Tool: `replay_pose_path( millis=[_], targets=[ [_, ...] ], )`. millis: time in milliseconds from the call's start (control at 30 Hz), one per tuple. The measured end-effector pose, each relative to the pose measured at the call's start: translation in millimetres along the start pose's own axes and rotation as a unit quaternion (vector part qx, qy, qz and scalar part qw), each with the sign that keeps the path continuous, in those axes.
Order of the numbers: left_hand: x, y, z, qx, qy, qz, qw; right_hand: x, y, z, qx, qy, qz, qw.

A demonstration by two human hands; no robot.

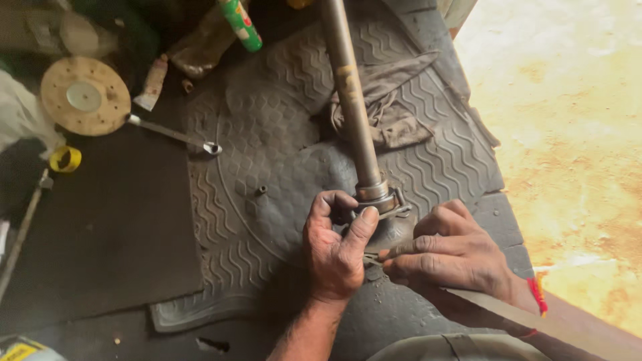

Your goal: The person uses a metal file to scrape and clean a cylindrical metal part clamped in a vise. They repeatedly wipe the part with a cloth and continue filing the surface throughout the clip.

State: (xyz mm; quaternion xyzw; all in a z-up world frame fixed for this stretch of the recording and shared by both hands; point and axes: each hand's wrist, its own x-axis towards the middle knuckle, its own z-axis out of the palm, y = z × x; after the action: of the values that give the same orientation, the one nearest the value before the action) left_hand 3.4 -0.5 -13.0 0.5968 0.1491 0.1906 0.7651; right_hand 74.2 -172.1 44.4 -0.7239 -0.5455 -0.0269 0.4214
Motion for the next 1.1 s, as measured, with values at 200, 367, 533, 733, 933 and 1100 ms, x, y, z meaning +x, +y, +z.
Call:
replay_pose_path(
  millis=[200,367,533,733,933,1100],
  targets=[
    [-2.4,-2.6,-1.1,0.009,0.011,-0.036,0.999,-9.7,-9.0,-10.3,-0.015,0.041,0.101,0.994],
    [0.1,-1.7,1.1,-0.037,-0.005,-0.031,0.999,-11.5,-7.0,-13.0,-0.025,0.011,0.058,0.998],
    [-2.0,-1.0,-1.4,-0.004,0.004,-0.027,1.0,-15.9,1.6,-17.7,0.004,0.066,0.186,0.98],
    [0.5,-0.6,0.3,-0.01,0.006,-0.023,1.0,-6.4,17.6,-14.7,-0.023,0.008,0.043,0.999],
    [-0.6,-1.9,2.6,0.005,0.017,-0.014,1.0,-13.6,35.0,-37.6,-0.011,-0.034,0.085,0.996],
    [-1.1,0.5,0.6,0.019,0.022,-0.015,0.999,-3.1,36.2,-29.0,-0.006,-0.064,-0.017,0.998]
  ],
)
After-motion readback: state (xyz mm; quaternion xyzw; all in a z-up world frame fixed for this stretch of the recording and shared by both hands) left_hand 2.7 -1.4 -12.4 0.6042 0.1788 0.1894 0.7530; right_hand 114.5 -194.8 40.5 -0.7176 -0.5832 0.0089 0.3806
